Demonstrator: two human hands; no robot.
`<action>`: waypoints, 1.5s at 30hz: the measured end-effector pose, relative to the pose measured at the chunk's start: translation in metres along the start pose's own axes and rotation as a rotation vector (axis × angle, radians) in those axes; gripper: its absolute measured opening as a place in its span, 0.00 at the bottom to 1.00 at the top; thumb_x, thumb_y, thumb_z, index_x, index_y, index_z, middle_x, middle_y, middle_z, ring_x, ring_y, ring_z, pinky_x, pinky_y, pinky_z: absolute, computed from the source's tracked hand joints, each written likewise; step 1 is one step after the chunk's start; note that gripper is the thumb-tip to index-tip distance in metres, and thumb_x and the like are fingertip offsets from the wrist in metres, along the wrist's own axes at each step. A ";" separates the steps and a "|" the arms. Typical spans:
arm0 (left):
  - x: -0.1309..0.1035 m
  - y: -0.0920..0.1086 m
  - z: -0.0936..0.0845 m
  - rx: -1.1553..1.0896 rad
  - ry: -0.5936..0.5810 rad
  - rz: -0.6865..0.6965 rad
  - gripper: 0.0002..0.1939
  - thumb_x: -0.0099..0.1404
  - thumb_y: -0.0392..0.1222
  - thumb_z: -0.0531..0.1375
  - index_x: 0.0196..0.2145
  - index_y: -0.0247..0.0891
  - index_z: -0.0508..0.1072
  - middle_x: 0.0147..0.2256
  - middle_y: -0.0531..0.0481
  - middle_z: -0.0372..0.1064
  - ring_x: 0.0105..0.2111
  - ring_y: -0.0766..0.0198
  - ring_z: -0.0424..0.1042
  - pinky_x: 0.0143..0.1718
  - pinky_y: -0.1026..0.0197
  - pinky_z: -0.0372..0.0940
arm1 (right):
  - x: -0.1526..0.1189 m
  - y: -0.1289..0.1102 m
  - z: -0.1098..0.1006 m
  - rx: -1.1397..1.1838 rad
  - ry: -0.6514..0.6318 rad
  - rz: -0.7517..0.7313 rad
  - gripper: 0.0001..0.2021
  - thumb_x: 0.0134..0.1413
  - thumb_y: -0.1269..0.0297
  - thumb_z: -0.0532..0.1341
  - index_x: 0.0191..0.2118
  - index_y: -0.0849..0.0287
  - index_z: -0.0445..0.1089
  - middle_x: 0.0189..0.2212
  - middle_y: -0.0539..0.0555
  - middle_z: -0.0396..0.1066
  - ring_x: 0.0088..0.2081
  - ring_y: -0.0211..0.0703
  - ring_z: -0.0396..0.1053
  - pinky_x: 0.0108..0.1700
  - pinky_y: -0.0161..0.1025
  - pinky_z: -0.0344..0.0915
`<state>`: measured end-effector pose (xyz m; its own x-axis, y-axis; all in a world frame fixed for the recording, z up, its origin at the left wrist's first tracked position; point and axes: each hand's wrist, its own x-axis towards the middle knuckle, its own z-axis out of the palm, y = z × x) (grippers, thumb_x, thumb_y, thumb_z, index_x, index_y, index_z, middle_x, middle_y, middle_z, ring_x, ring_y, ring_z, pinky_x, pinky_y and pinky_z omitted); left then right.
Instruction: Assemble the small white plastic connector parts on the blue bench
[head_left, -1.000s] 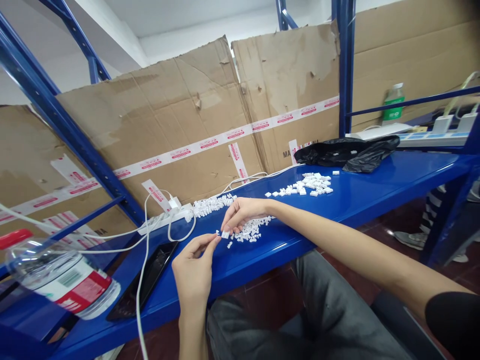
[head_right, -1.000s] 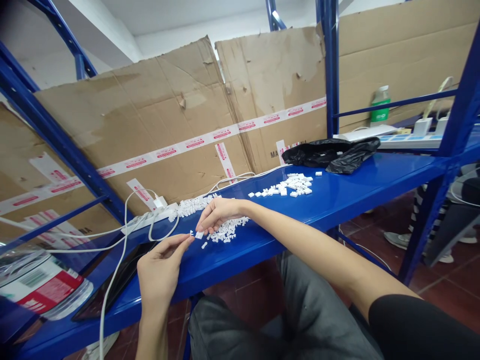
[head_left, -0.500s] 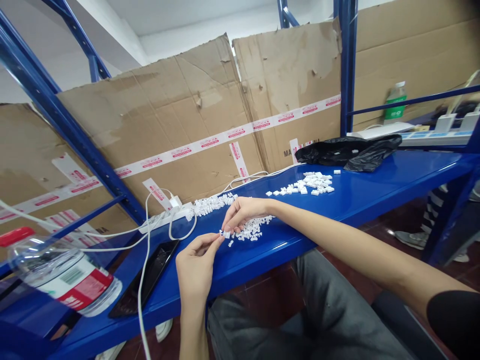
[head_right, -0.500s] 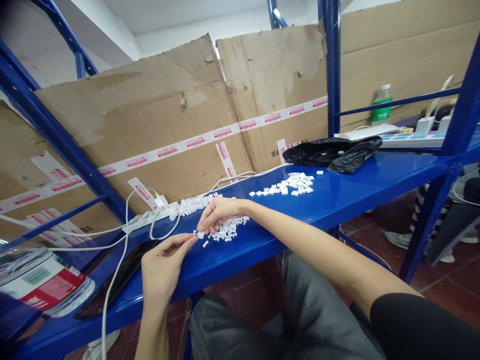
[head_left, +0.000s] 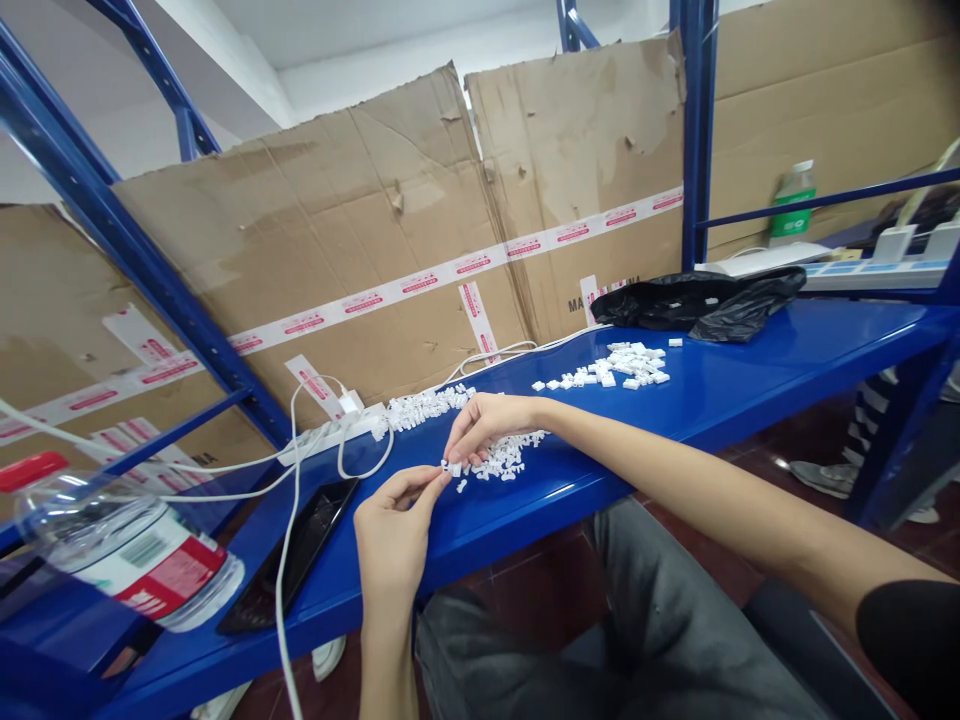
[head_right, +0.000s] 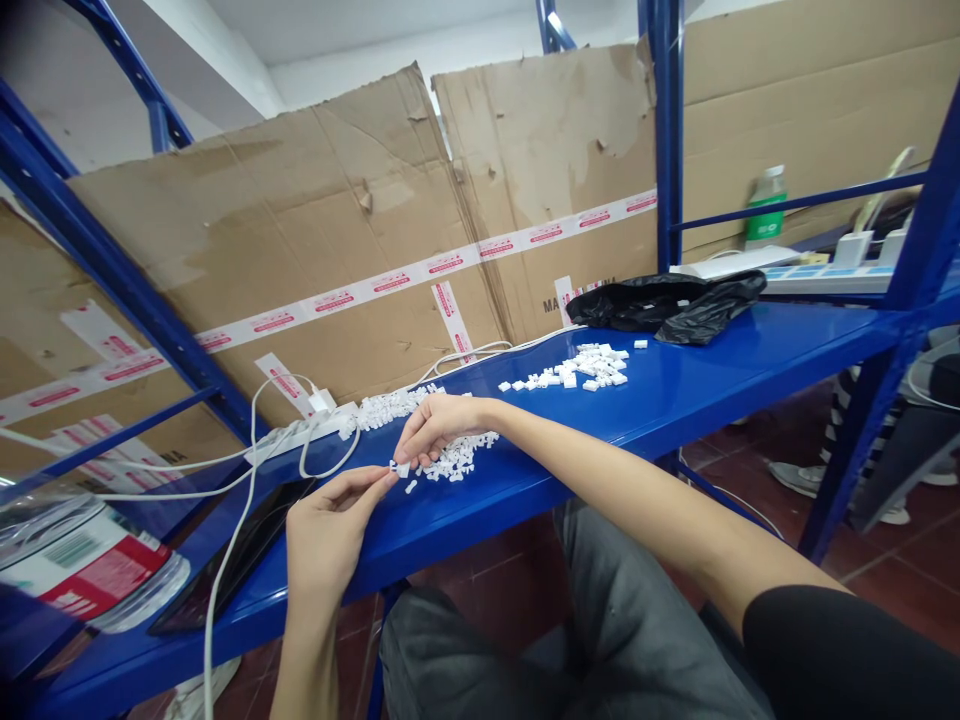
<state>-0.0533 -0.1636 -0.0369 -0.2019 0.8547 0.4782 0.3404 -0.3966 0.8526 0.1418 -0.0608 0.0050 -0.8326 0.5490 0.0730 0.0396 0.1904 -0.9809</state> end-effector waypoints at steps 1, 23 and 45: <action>0.000 0.000 0.000 0.003 -0.002 0.001 0.13 0.50 0.48 0.72 0.29 0.36 0.83 0.33 0.44 0.81 0.36 0.52 0.80 0.43 0.55 0.76 | 0.000 0.000 0.000 -0.002 0.002 0.002 0.17 0.41 0.57 0.77 0.35 0.64 0.82 0.25 0.52 0.77 0.26 0.32 0.71 0.30 0.30 0.66; 0.000 0.000 0.000 0.034 -0.029 -0.001 0.13 0.51 0.49 0.72 0.30 0.37 0.83 0.34 0.45 0.81 0.37 0.53 0.80 0.43 0.56 0.76 | 0.004 0.005 -0.001 0.008 0.013 -0.028 0.17 0.42 0.58 0.76 0.34 0.66 0.81 0.25 0.55 0.78 0.27 0.35 0.74 0.32 0.31 0.69; -0.002 0.000 0.001 0.093 -0.027 0.024 0.12 0.52 0.50 0.71 0.29 0.38 0.83 0.34 0.46 0.81 0.38 0.53 0.78 0.45 0.55 0.73 | 0.003 0.003 0.002 -0.016 0.037 -0.044 0.14 0.41 0.62 0.75 0.32 0.67 0.79 0.24 0.53 0.78 0.27 0.36 0.75 0.32 0.30 0.71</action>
<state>-0.0518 -0.1643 -0.0382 -0.1685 0.8546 0.4911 0.4284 -0.3852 0.8173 0.1387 -0.0599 0.0017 -0.8128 0.5695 0.1225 0.0127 0.2275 -0.9737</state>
